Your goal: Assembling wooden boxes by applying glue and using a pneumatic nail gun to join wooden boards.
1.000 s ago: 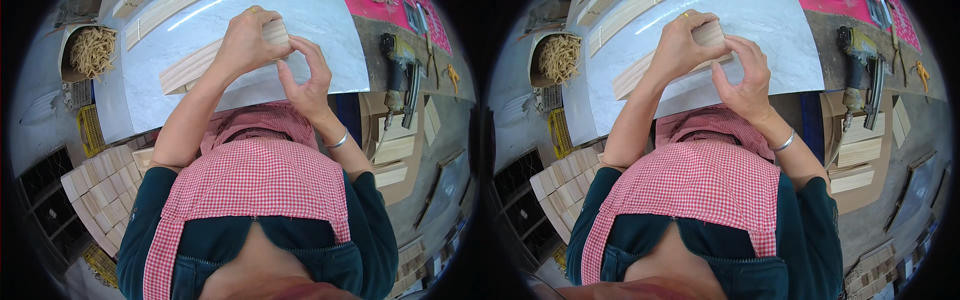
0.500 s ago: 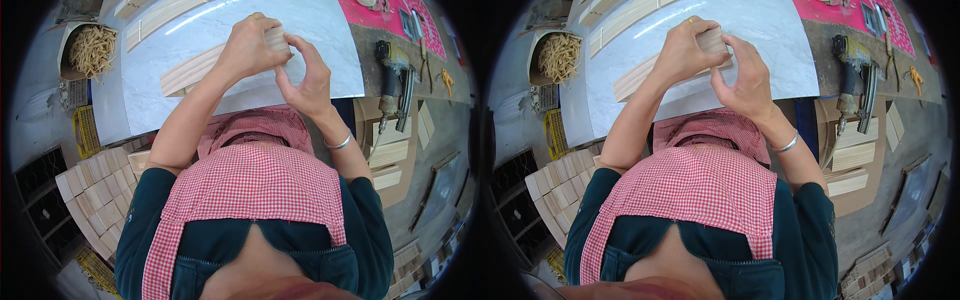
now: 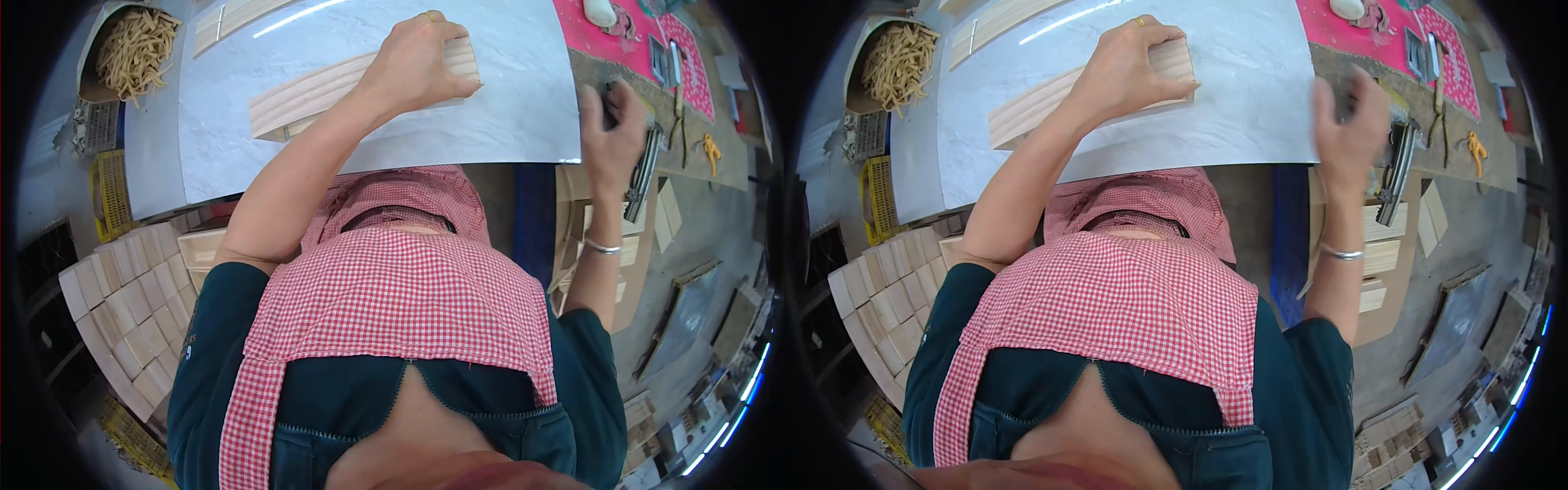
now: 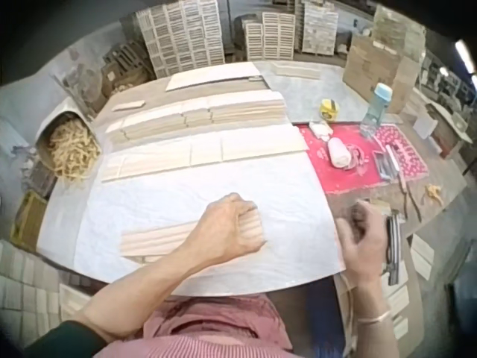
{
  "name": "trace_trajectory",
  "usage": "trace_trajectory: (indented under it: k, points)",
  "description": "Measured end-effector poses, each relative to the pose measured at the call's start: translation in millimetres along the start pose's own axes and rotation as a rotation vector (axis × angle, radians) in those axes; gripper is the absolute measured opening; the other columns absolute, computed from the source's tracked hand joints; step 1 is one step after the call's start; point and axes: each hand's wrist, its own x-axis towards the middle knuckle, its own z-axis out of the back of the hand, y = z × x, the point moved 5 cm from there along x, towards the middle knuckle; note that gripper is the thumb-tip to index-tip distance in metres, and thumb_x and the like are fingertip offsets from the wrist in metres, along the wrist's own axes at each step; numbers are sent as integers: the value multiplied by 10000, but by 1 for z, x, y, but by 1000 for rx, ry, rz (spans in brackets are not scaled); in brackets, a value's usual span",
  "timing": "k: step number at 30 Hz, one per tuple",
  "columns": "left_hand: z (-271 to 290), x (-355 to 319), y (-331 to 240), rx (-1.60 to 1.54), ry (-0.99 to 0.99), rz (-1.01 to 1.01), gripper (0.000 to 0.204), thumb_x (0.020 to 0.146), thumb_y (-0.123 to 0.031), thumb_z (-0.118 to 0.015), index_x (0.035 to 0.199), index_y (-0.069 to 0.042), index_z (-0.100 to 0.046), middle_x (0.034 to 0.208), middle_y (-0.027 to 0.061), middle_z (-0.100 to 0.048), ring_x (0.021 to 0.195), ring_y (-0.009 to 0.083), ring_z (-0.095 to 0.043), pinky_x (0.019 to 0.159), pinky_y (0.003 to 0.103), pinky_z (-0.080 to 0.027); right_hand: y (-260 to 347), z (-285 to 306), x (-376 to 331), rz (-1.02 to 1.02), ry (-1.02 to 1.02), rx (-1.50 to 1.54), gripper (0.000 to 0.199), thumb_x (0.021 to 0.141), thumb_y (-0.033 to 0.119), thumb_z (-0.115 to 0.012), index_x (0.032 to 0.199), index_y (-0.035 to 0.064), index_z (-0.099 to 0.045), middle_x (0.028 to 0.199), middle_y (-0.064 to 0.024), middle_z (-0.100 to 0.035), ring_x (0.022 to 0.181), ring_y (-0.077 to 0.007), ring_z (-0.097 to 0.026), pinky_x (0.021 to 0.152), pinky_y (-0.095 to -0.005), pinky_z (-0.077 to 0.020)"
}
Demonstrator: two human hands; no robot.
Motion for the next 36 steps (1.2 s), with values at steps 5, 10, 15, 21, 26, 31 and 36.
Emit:
trace_trajectory:
  k: [5,10,15,21,26,31,36]
  points:
    - [-7,1,6,-23,1,23,564,627,-242,-857,1106,27,-730,1006,131,-695,812,286,-677,790,364,-571,-103,23,-1,-265,215,-525,638,809,444,-776,1134,-77,-603,1008,-250,-659,922,-381,-654,834,-429,-538]
    - [-10,-2,8,-26,7,41,551,628,-230,-845,1103,26,-732,1018,132,-687,829,298,-675,817,373,-566,-162,17,-12,-384,411,-625,636,785,447,-772,1069,-98,-606,949,-254,-675,827,-373,-669,759,-430,-547]
    - [-10,-2,10,-22,33,74,531,634,-219,-828,1098,22,-735,1025,132,-679,831,304,-672,828,380,-563,-146,33,15,-488,545,-540,521,796,359,-745,1012,-96,-613,854,-216,-681,719,-328,-666,674,-392,-543]
    - [-12,1,11,-1,44,75,509,633,-215,-814,1079,19,-738,1013,130,-676,820,308,-669,820,383,-564,-10,60,49,-379,669,-232,343,815,201,-714,980,-90,-638,768,-168,-671,638,-256,-640,593,-343,-515]
    - [-17,-4,14,-8,20,67,493,620,-217,-811,1047,21,-739,984,128,-673,811,313,-664,805,384,-561,78,40,84,33,701,-132,352,794,137,-782,1070,-52,-673,895,-160,-726,732,-230,-682,652,-333,-545]
    - [-14,-1,10,-26,25,73,476,608,-215,-813,1015,21,-740,959,129,-668,797,316,-659,790,381,-555,119,16,108,244,755,-53,442,767,177,-864,1135,11,-684,1029,-126,-743,853,-223,-696,752,-320,-564]
    - [-12,-1,9,-8,49,106,457,609,-208,-811,999,21,-742,945,127,-667,785,315,-656,781,375,-550,124,-1,116,244,870,-17,453,775,153,-870,1157,18,-668,1037,-116,-734,852,-218,-683,760,-313,-561]
